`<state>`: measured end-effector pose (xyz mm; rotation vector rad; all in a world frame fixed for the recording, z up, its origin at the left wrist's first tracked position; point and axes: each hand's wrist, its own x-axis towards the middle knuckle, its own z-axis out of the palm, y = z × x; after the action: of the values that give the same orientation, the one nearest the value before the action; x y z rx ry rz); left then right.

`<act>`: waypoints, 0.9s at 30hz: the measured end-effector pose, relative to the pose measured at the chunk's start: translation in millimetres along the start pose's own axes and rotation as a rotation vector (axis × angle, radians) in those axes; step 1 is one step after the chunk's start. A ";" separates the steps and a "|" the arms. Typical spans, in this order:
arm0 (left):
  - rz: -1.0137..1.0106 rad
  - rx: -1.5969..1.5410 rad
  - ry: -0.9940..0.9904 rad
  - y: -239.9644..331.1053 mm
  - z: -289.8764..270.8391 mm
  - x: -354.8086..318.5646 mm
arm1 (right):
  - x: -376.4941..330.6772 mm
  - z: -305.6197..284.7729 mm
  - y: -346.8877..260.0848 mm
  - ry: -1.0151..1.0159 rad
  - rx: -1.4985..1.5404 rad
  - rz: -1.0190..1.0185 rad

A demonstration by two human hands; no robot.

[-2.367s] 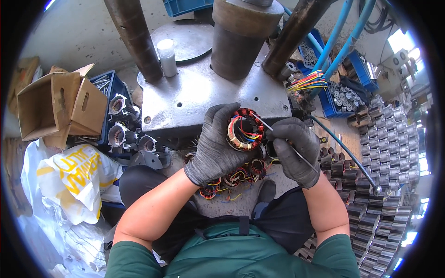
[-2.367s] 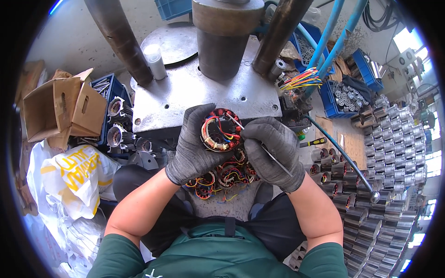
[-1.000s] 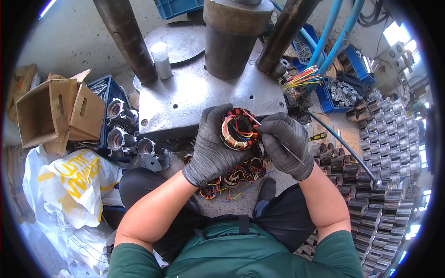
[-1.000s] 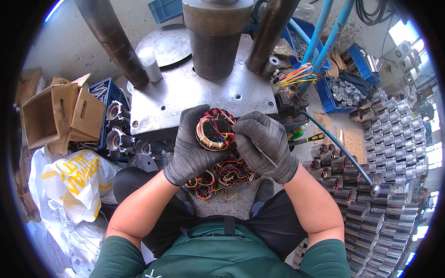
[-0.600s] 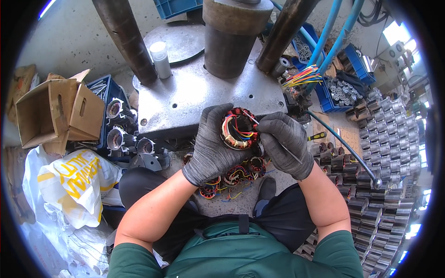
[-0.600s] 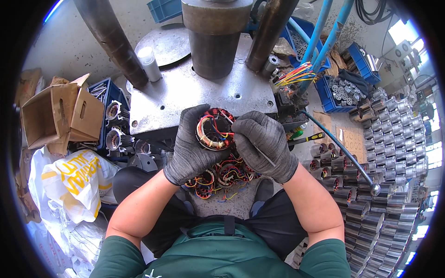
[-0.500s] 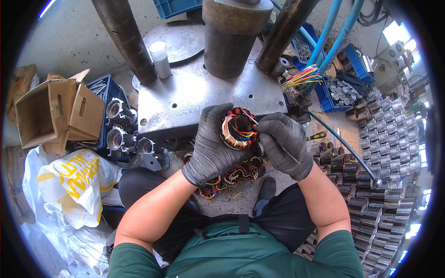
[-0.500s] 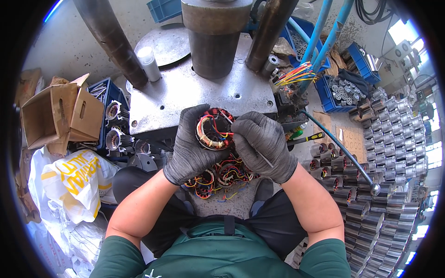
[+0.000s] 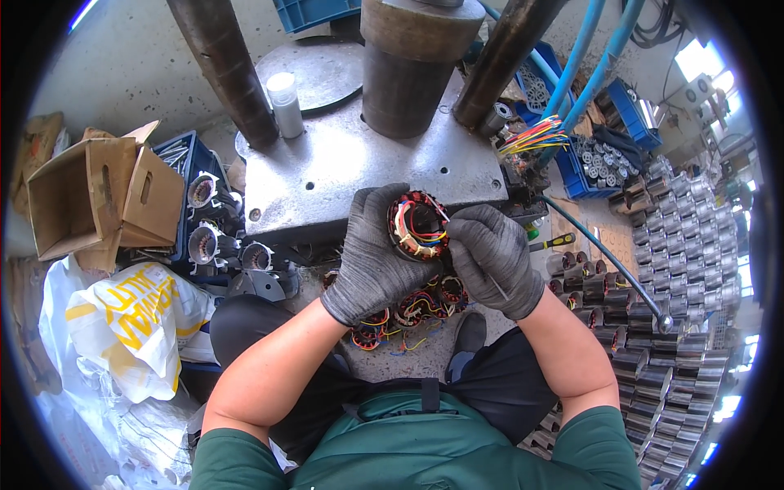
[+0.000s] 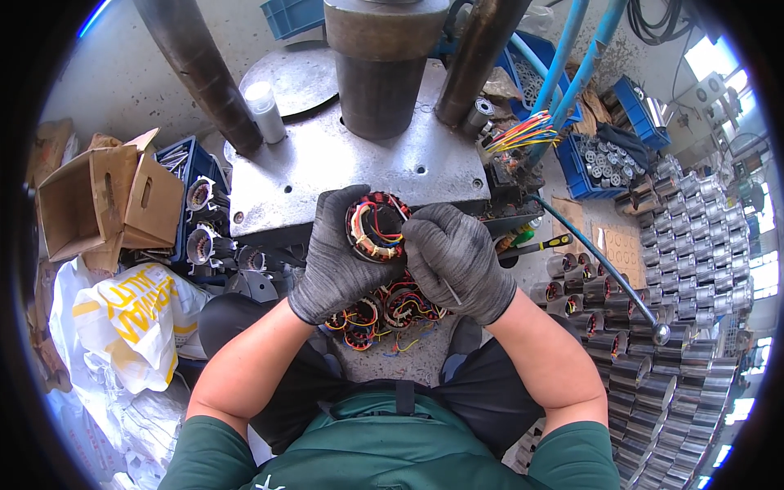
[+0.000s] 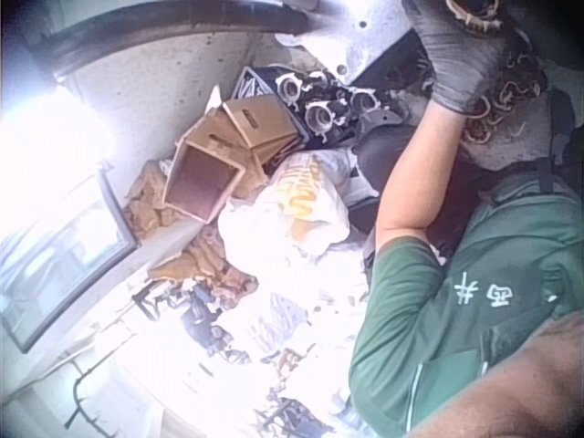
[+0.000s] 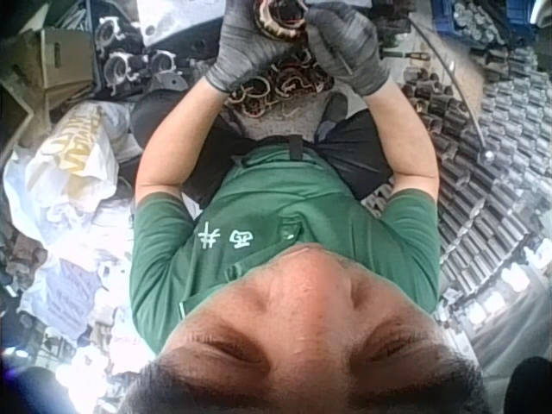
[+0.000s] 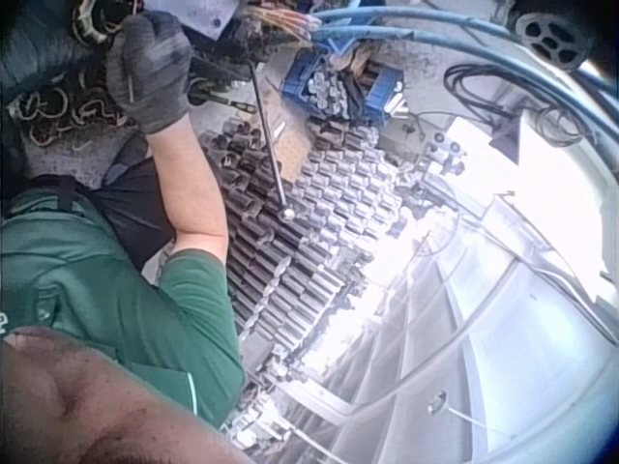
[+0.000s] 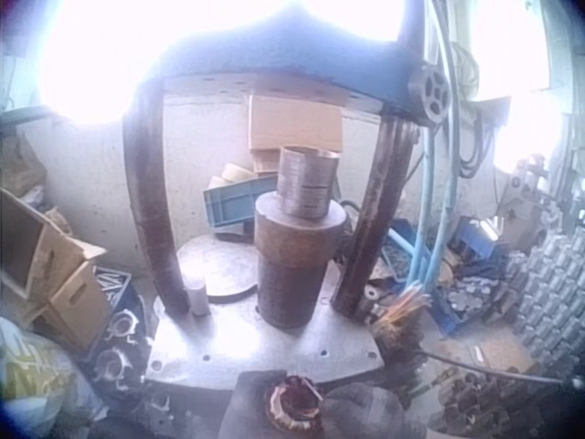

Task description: Manually assemble components of an electric motor using a press machine.

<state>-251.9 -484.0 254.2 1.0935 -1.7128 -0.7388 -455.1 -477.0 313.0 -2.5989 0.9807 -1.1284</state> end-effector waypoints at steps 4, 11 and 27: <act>-0.049 -0.109 0.012 -3.9 3.9 -1.7 | -0.5 -4.0 -0.3 -0.030 -0.035 0.010; -0.172 -0.355 0.024 -15.0 -0.9 -1.9 | -9.4 -5.2 47.9 0.312 0.086 0.317; 0.285 -0.165 0.107 56.5 -48.7 90.8 | -9.5 5.8 107.2 -0.327 -0.392 0.355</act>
<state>-240.4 -542.8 355.3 0.7429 -1.6411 -0.6168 -510.6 -555.1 263.6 -2.6080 1.6218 -0.4438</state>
